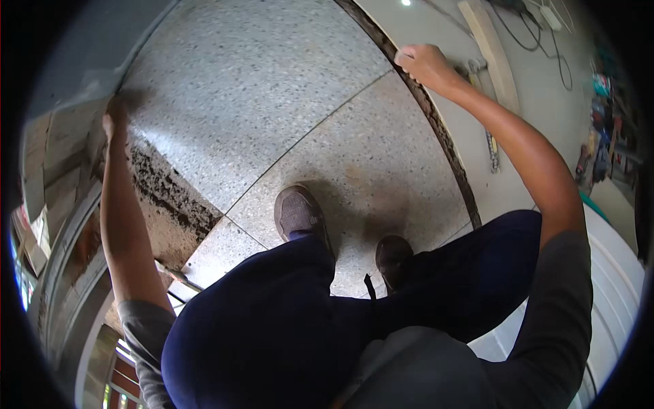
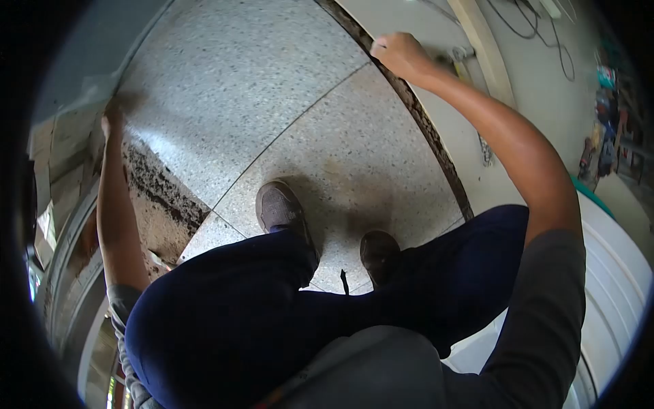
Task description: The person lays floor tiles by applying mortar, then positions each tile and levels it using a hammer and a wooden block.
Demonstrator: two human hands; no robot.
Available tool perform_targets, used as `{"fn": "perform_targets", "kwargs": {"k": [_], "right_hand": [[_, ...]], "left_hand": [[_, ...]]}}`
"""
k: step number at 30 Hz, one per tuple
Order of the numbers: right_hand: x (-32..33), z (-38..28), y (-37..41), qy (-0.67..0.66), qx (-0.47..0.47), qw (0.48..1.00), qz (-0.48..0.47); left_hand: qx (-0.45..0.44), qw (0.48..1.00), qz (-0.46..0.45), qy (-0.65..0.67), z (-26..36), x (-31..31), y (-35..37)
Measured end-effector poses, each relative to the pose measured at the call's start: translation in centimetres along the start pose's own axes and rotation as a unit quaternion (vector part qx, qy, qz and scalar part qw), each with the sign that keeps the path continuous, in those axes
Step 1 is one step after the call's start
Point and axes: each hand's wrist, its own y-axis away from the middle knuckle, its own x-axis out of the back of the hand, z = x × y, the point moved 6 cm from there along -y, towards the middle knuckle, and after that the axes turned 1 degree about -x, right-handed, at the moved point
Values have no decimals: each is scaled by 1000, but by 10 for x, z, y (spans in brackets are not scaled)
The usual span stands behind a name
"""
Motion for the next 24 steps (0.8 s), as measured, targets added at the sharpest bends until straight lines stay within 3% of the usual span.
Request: {"fn": "perform_targets", "kwargs": {"k": [2,5,9,14,17,18,20,24], "right_hand": [[-1,0,-2,-8,-23,1000,-2],[-1,-4,4,-34,-52,998,-12],[-6,-4,8,-34,-49,998,-25],[-19,7,3,-46,-69,996,-41],[-23,20,-2,-112,-116,984,-74],[-24,24,-5,-128,-36,991,-23],[-26,24,-5,-132,-74,988,-28],[-21,14,-1,-133,-86,987,-30]], "left_hand": [[-127,980,151,-7,-31,-41,-18],[63,994,-15,87,-27,-14,-10],[30,982,58,178,-28,-6,-5],[-76,982,118,130,-36,-11,-8],[-21,986,102,133,-27,5,-1],[-4,988,88,125,-23,10,2],[31,991,63,113,-18,17,4],[5,992,89,94,-7,30,11]]}}
